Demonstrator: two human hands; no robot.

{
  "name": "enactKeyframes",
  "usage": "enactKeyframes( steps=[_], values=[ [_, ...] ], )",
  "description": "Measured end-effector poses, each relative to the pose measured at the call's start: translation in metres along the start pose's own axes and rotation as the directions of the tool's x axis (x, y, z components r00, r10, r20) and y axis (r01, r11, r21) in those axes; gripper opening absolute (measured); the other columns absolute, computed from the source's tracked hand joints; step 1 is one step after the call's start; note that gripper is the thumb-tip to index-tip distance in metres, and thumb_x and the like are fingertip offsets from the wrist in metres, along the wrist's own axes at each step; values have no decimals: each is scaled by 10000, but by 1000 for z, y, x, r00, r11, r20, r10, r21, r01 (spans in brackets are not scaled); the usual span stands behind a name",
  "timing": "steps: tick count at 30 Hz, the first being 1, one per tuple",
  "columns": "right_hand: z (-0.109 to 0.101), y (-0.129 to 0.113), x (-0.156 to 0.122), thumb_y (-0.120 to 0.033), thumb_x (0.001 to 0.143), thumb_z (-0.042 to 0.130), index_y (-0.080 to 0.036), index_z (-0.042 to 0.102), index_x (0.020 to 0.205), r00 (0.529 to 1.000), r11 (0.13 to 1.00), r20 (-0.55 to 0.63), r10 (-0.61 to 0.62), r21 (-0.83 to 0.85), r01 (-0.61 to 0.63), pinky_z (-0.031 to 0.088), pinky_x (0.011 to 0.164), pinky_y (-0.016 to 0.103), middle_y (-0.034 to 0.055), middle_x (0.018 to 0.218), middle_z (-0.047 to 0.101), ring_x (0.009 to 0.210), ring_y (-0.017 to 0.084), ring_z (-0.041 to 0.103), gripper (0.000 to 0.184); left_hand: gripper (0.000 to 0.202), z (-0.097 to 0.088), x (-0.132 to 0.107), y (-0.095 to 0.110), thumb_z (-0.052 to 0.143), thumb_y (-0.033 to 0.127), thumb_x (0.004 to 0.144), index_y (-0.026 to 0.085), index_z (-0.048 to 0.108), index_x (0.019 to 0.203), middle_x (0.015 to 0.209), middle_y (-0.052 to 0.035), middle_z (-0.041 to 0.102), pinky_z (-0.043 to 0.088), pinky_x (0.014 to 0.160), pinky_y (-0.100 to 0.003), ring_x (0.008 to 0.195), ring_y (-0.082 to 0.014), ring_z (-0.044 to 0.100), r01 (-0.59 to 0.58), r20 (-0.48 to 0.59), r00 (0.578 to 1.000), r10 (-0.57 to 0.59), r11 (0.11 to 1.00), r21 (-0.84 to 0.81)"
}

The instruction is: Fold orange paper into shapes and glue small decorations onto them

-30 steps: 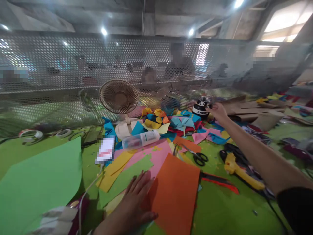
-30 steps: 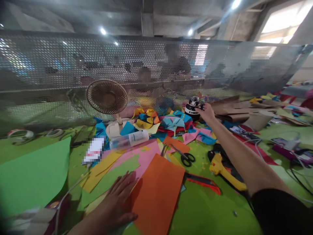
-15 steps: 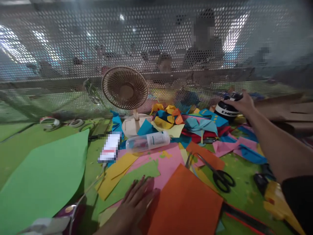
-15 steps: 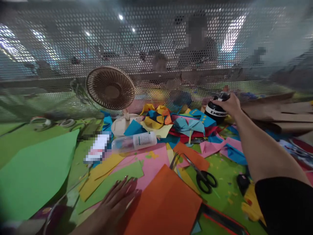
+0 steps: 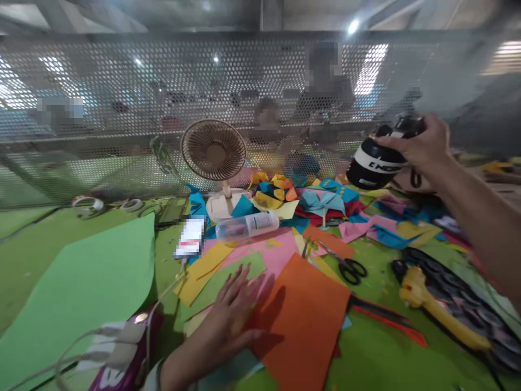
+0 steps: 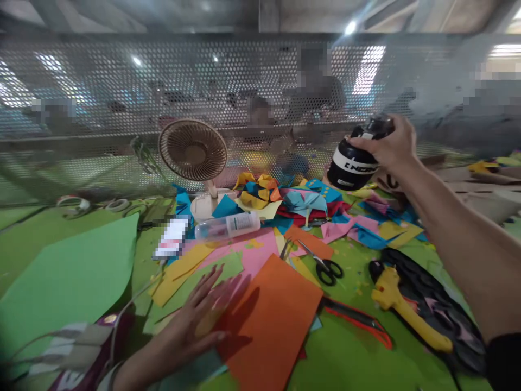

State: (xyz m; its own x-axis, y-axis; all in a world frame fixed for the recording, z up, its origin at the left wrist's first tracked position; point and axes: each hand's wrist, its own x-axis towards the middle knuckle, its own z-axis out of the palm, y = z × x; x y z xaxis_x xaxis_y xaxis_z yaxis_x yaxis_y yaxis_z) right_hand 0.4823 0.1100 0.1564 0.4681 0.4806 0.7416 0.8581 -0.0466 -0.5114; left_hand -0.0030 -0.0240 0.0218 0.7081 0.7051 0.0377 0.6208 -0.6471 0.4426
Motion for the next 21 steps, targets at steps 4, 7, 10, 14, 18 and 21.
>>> enactKeyframes(
  steps=[4,7,10,14,18,21],
  values=[
    [-61,-55,-47,-447,481,847,-116,490,1293,994,975,36,-102,202,93,452,836,326,143,1195,588,1026,217,573,946,665,-1,-8,0,509,469,888,373,182,1459,1565,-2,64,266,1107,-484,1413,-300,127,22,-86,996,-35,989,-143],
    [-98,-85,-98,-409,511,851,-181,424,1361,971,895,210,-118,446,12,486,845,364,124,1232,577,1048,239,587,978,617,-1,-9,0,507,431,901,343,238,1449,1560,-10,120,223,1131,-448,1417,-263,127,-16,-148,989,-22,969,-248],
    [-122,-107,-155,-375,506,862,-240,471,1331,909,841,400,-113,526,-127,505,874,455,101,1189,612,1041,292,606,923,577,-4,-8,3,505,412,907,308,292,1434,1535,-30,227,221,1136,-434,1406,-249,186,-38,-168,985,-26,928,-370],
    [-131,-132,-231,-345,539,851,-299,335,1409,758,745,607,-241,616,-256,534,857,485,93,1204,608,1037,314,621,1012,567,-12,-10,14,485,420,916,281,294,1432,1528,-42,251,259,1119,-456,1397,-249,214,-29,-119,992,-43,837,-546],
    [-126,-150,-287,-386,542,848,-310,190,1458,652,754,650,-389,632,-180,487,946,469,81,1247,577,1122,306,574,1131,565,-25,-18,33,459,460,918,285,295,1429,1533,-47,235,288,1100,-486,1382,-272,254,-51,-85,996,-8,735,-676],
    [-124,-155,-307,-433,535,842,-300,207,1451,629,787,652,-423,609,-102,460,970,478,99,1295,540,1176,327,527,1123,668,-33,-25,52,532,515,862,287,283,1438,1529,-45,245,245,1119,-495,1387,-288,236,-109,-86,994,69,741,-663]
  ],
)
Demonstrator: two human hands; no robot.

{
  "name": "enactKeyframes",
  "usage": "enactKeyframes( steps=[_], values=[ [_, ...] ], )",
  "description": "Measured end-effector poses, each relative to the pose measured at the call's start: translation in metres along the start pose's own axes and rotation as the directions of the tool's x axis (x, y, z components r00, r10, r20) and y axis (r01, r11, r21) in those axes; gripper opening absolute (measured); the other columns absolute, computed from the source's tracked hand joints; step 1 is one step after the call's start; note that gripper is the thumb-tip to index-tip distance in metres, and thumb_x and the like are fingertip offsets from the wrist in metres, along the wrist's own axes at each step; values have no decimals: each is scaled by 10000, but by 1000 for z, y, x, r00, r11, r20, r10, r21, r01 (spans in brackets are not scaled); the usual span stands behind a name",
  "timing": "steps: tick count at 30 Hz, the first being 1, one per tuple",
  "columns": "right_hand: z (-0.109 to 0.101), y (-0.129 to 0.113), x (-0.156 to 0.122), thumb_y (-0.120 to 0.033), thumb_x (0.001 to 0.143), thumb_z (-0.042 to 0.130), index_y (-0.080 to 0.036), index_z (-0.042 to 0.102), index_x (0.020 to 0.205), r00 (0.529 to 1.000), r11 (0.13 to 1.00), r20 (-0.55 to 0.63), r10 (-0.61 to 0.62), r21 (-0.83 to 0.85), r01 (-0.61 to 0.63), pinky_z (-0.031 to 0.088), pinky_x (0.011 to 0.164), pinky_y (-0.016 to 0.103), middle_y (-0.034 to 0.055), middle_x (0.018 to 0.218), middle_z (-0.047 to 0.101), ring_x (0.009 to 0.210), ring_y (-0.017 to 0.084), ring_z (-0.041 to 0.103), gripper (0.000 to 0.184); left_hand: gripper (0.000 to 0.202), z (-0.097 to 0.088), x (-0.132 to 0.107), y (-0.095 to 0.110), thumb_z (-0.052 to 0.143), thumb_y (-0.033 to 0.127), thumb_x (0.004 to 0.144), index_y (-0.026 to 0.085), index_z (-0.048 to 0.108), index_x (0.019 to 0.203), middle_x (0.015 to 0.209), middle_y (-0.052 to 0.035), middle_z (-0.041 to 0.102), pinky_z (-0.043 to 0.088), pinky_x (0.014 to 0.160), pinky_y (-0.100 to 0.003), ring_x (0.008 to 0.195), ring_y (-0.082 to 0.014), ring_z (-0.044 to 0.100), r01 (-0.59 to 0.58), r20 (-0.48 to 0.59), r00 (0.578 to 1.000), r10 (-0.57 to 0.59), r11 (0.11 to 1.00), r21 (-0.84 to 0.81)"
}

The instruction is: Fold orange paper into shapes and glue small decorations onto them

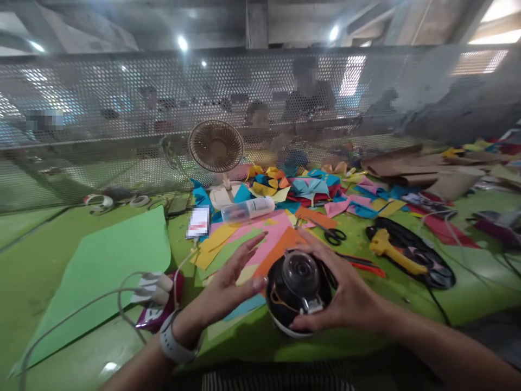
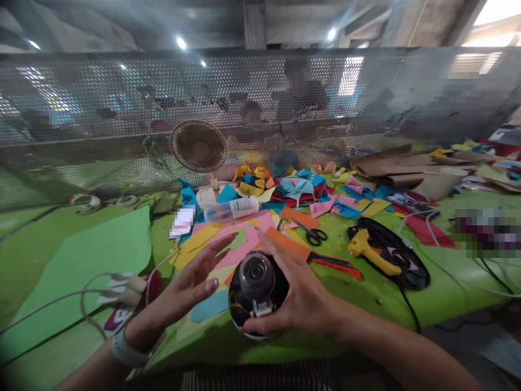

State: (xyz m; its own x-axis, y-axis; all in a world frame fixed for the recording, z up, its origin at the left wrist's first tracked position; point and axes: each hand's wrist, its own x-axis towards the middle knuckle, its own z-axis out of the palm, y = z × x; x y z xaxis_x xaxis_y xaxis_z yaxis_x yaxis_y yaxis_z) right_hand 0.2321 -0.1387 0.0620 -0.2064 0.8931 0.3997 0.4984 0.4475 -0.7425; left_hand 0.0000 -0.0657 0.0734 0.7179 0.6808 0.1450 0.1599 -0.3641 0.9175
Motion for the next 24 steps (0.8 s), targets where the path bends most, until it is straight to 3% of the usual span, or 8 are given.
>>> enactKeyframes(
  steps=[4,9,12,15,18,21,24],
  values=[
    [4,0,-4,-463,541,830,-302,172,1460,1000,1000,-8,1,-27,-1,477,933,482,109,1279,546,1145,332,546,1142,879,19,4,26,718,505,702,262,300,1437,1500,-76,310,241,1113,-521,1356,-338,290,-54,64,997,47,993,108],
    [4,-4,-3,-450,541,827,-302,173,1461,999,998,-35,0,-56,-2,499,902,469,109,1266,548,1104,326,573,1139,575,41,19,47,652,449,790,217,487,1289,1244,-63,594,458,964,-419,1126,-269,556,-35,-20,999,36,998,48],
    [6,-5,-2,-426,522,837,-311,185,1455,998,996,-69,-7,-87,1,490,925,462,100,1290,534,1137,324,554,1143,425,43,26,49,503,495,880,193,576,1170,1109,-49,659,511,875,-360,1010,-232,610,-11,-38,999,9,999,-49],
    [9,-3,-4,-433,525,835,-293,130,1466,995,997,-100,-2,-72,-6,461,962,471,112,1327,500,1182,330,518,1184,470,37,28,42,382,536,921,201,586,1179,1159,-47,642,488,922,-375,1067,-239,587,13,-28,999,-16,995,-99],
    [9,4,-11,-479,530,828,-266,46,1476,997,1000,-79,-3,-22,1,449,972,476,131,1328,493,1188,334,513,1246,557,30,22,23,357,572,915,230,454,1343,1376,-50,494,336,1081,-420,1278,-265,429,11,14,1000,-10,992,-125],
    [8,14,-19,-548,501,820,-249,54,1476,995,997,-99,-18,-79,10,401,993,550,169,1388,414,1254,389,428,1275,718,29,5,0,446,617,856,282,240,1456,1502,-62,310,318,1087,-470,1353,-298,314,98,97,992,-85,986,-138],
    [9,23,-23,-563,523,803,-278,211,1436,995,991,-79,-54,-127,43,407,980,568,157,1374,425,1251,401,420,1125,1140,39,-10,-18,743,547,650,296,9,1485,1521,-101,248,272,1098,-524,1372,-349,246,67,168,984,-65,998,-5]
  ],
)
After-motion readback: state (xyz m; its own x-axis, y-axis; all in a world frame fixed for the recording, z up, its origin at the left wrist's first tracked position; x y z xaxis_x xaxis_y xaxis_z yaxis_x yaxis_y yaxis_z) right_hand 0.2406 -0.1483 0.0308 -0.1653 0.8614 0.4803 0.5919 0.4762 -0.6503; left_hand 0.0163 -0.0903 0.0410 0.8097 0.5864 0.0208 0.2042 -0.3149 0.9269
